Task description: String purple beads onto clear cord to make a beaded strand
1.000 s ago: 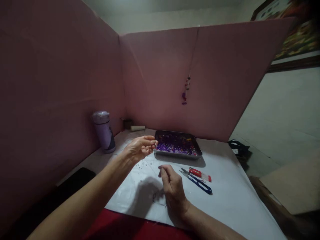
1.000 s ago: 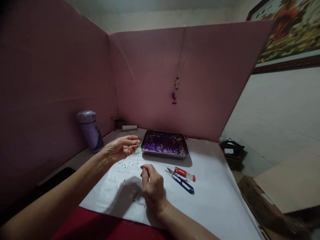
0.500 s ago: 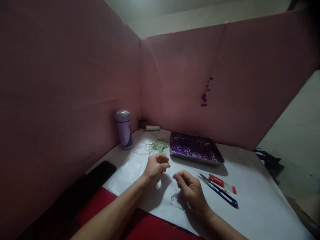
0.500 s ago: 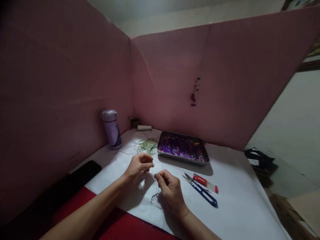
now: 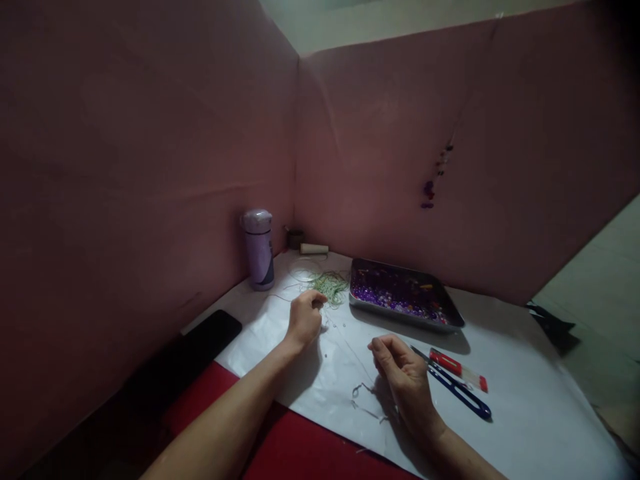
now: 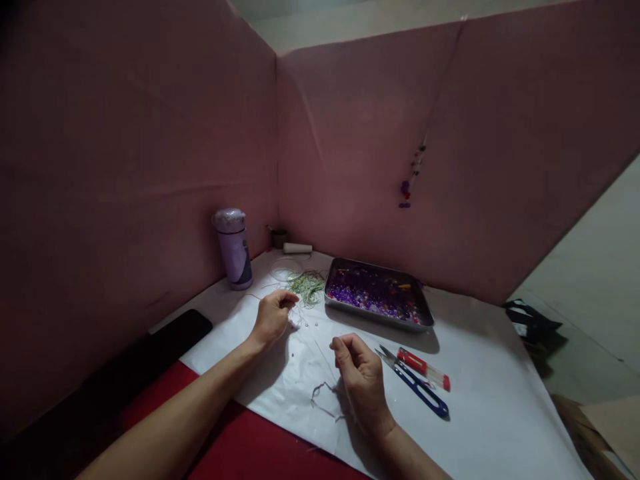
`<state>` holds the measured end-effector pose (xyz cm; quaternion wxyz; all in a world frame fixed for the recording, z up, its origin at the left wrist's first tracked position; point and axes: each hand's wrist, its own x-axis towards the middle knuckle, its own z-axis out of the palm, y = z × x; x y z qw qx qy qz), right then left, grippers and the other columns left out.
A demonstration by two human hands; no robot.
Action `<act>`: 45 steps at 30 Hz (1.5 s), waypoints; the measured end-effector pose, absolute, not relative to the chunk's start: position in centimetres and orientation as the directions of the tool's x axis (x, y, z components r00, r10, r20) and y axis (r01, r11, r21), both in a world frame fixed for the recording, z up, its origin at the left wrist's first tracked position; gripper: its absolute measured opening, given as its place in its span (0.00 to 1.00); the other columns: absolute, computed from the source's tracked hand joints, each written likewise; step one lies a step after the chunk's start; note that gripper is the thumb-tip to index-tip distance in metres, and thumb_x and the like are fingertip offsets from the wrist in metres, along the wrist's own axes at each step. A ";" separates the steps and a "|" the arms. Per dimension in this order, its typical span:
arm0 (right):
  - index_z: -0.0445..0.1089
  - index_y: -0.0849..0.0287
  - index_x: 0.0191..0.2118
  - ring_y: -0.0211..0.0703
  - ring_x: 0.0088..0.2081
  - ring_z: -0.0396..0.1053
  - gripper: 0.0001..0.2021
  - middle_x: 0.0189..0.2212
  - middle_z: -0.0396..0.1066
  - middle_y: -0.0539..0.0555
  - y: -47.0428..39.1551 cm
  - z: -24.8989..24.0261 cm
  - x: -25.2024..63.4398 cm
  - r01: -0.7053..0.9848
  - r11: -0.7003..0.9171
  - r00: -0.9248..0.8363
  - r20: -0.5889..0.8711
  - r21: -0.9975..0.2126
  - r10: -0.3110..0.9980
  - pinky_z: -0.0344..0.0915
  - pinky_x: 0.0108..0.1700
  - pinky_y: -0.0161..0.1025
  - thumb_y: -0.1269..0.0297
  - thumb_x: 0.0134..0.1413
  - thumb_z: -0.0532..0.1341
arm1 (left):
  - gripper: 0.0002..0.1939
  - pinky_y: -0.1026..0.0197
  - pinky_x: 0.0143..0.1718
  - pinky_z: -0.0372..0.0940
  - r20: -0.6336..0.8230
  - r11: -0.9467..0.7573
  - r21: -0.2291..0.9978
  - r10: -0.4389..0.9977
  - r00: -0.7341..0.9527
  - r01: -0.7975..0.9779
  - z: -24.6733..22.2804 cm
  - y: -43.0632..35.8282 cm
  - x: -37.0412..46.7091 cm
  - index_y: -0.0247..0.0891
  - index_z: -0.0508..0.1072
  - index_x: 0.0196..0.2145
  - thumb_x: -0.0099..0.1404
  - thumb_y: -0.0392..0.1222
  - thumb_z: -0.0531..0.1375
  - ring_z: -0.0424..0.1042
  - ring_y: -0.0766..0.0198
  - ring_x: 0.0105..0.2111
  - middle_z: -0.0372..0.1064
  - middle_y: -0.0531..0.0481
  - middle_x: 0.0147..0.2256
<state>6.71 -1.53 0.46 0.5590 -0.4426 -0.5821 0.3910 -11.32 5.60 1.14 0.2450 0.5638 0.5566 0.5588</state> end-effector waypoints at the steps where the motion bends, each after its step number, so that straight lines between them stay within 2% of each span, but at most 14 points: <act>1: 0.64 0.60 0.25 0.34 0.19 0.47 0.15 0.17 0.51 0.45 -1.5 0.4 6.7 0.078 0.301 0.019 0.303 -0.951 0.953 0.45 0.19 0.33 0.54 0.52 0.59 | 0.10 0.59 0.36 0.65 0.361 -0.257 0.896 0.896 -0.257 0.363 1.1 5.8 -11.6 0.38 0.75 0.25 0.52 0.26 0.57 0.69 0.63 0.30 0.72 0.49 0.28; 7: 0.63 0.60 0.25 0.34 0.20 0.50 0.14 0.17 0.53 0.45 -1.5 0.0 7.0 0.074 0.322 0.034 0.325 -0.944 0.945 0.49 0.22 0.34 0.55 0.54 0.58 | 0.09 0.59 0.36 0.66 0.371 -0.237 0.886 0.878 -0.302 0.399 0.9 6.7 -12.6 0.37 0.75 0.25 0.52 0.27 0.57 0.69 0.63 0.30 0.72 0.50 0.27; 20: 0.64 0.59 0.27 0.34 0.21 0.51 0.11 0.18 0.53 0.45 -1.7 -0.5 7.4 0.104 0.406 0.039 0.412 -0.908 0.910 0.51 0.23 0.34 0.58 0.56 0.58 | 0.10 0.60 0.37 0.65 0.368 -0.218 0.876 0.879 -0.304 0.430 0.4 7.8 -13.6 0.36 0.76 0.25 0.50 0.26 0.57 0.71 0.62 0.30 0.74 0.48 0.27; 29: 0.60 0.58 0.22 0.35 0.20 0.52 0.14 0.17 0.52 0.46 -2.7 0.2 7.4 0.216 0.534 -0.111 0.523 -0.817 0.845 0.52 0.25 0.35 0.60 0.56 0.56 | 0.09 0.58 0.37 0.66 0.370 -0.227 0.879 0.879 -0.301 0.419 0.5 7.6 -13.5 0.38 0.76 0.23 0.49 0.28 0.58 0.71 0.61 0.30 0.73 0.50 0.25; 35: 0.58 0.57 0.21 0.35 0.19 0.50 0.15 0.16 0.50 0.45 -3.6 -0.1 6.8 0.208 0.502 -0.063 0.501 -0.839 0.863 0.50 0.23 0.35 0.59 0.56 0.57 | 0.09 0.58 0.37 0.65 0.366 -0.216 0.879 0.878 -0.310 0.425 0.3 7.8 -13.6 0.38 0.76 0.22 0.48 0.28 0.58 0.70 0.61 0.29 0.73 0.50 0.25; 40: 0.61 0.57 0.22 0.36 0.19 0.55 0.13 0.15 0.54 0.46 -3.5 -0.1 7.2 0.290 0.640 -0.215 0.603 -0.712 0.768 0.52 0.24 0.36 0.62 0.55 0.57 | 0.08 0.60 0.35 0.65 0.351 -0.203 0.885 0.882 -0.315 0.419 0.3 7.8 -13.6 0.37 0.75 0.22 0.47 0.28 0.58 0.70 0.62 0.28 0.72 0.51 0.24; 45: 0.62 0.57 0.23 0.37 0.19 0.57 0.11 0.16 0.57 0.46 -3.4 -0.1 7.5 0.325 0.713 -0.270 0.662 -0.621 0.699 0.53 0.25 0.36 0.66 0.55 0.56 | 0.09 0.62 0.31 0.65 0.339 -0.196 0.890 0.888 -0.310 0.412 0.4 7.6 -13.3 0.37 0.76 0.23 0.47 0.27 0.57 0.70 0.63 0.27 0.72 0.50 0.24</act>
